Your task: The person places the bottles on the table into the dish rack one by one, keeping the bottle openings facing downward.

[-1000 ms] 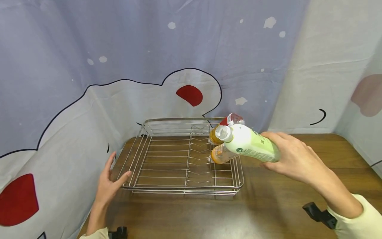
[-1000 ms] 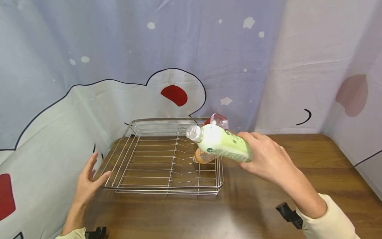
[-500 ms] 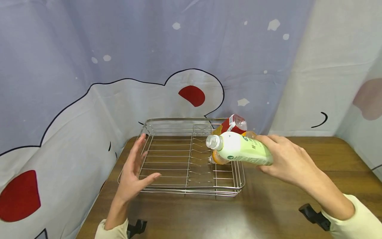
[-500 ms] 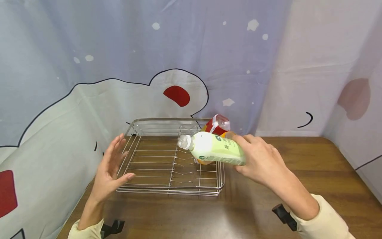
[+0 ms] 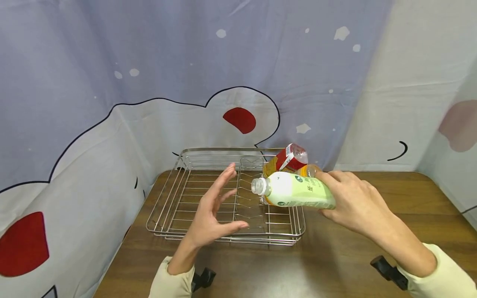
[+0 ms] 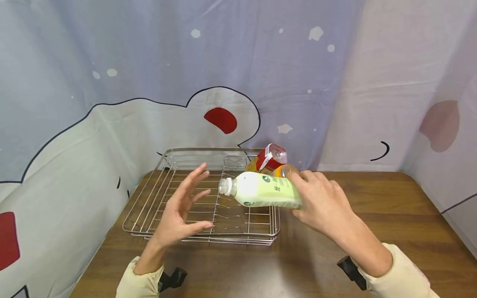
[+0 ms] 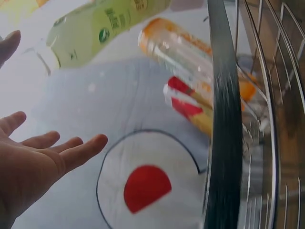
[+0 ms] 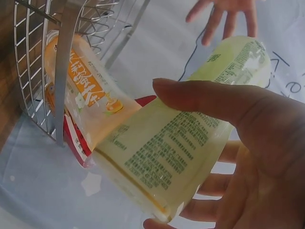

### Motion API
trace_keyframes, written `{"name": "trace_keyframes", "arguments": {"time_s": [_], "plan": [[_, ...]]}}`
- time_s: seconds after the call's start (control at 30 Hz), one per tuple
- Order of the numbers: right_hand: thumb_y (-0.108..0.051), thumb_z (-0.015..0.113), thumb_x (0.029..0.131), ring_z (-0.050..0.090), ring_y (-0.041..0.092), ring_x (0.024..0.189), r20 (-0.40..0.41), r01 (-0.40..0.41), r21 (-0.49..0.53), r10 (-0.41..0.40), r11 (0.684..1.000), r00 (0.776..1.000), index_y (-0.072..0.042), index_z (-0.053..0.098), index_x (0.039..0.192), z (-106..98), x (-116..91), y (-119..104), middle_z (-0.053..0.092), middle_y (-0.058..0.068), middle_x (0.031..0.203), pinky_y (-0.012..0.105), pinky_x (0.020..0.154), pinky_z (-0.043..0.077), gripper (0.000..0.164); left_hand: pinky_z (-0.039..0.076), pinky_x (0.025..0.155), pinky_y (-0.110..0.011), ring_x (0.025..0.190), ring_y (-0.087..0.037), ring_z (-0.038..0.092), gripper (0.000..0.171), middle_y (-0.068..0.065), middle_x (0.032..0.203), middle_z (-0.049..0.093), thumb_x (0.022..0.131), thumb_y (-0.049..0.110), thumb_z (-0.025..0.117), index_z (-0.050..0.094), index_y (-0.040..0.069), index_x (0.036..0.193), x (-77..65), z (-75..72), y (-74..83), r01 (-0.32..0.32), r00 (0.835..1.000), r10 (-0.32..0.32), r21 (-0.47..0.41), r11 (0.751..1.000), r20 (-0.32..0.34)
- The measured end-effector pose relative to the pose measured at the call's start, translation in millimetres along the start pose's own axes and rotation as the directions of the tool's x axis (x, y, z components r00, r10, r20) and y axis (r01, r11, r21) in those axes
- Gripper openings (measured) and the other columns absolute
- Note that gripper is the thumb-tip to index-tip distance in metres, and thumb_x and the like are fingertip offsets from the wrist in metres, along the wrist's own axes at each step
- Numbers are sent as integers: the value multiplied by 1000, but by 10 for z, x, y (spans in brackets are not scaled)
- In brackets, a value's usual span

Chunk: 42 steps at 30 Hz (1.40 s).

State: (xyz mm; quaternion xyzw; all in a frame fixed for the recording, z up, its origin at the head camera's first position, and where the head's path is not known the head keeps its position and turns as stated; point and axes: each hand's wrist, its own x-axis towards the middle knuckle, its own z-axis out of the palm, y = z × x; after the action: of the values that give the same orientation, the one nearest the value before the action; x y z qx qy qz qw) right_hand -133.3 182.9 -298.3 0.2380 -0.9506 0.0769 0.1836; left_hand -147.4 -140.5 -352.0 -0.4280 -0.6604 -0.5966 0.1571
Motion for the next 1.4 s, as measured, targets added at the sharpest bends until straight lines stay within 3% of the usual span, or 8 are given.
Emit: {"name": "trace_keyframes", "arguments": {"time_s": [0.13,0.2,0.5,0.57,0.73,1.17,1.4], "plan": [[-19,89,61,62,40,97,-9,11,-35,-12,999,1000,-13,56,129,14,-6,-27,65,15,108,56,62,52,76,45,102,-50,142,-36,31,104,-18,159,26,63,-6,89,33,-3,150,90,140,-13,-15,999,15,-1,1000,28],[-18,89,60,61,41,98,-11,12,-50,-13,999,1000,-14,56,127,20,-10,-44,65,16,110,57,63,52,75,45,102,-49,142,-36,30,105,-17,159,27,60,-9,89,35,-1,150,126,204,-18,-17,999,17,1,1000,36],[-16,91,56,62,40,98,-56,33,-102,-39,994,998,-11,55,117,56,-27,-98,66,18,109,55,60,53,71,33,112,-49,139,-34,38,97,-15,152,40,59,2,93,46,2,144,232,400,-34,-70,997,67,143,987,28],[-15,91,55,62,41,98,-57,36,-109,-43,993,997,-11,54,116,64,-33,-105,66,18,107,55,59,53,72,34,112,-48,137,-33,41,92,-16,150,44,60,1,92,49,1,141,241,430,-47,-83,997,80,153,985,21],[-13,89,55,62,40,96,-53,38,-125,-45,991,998,-10,53,117,76,-42,-116,66,17,105,54,58,52,72,39,108,-47,132,-34,47,81,-18,142,52,60,-2,92,56,-2,133,244,492,-93,-113,994,113,148,982,10],[-11,87,52,62,39,91,-79,62,-163,-75,985,994,-8,55,111,99,-67,-126,64,14,97,51,53,50,67,49,98,-39,119,-34,57,60,-20,127,61,62,-10,88,66,-3,117,197,573,-145,-86,996,86,148,985,4],[-14,85,57,61,37,95,-61,49,-127,-57,991,997,-10,55,115,80,-111,-115,65,13,103,53,57,50,65,51,96,-37,120,-35,57,57,-22,126,62,65,-10,87,66,-5,117,163,575,-166,-66,998,67,89,994,-14]]}}
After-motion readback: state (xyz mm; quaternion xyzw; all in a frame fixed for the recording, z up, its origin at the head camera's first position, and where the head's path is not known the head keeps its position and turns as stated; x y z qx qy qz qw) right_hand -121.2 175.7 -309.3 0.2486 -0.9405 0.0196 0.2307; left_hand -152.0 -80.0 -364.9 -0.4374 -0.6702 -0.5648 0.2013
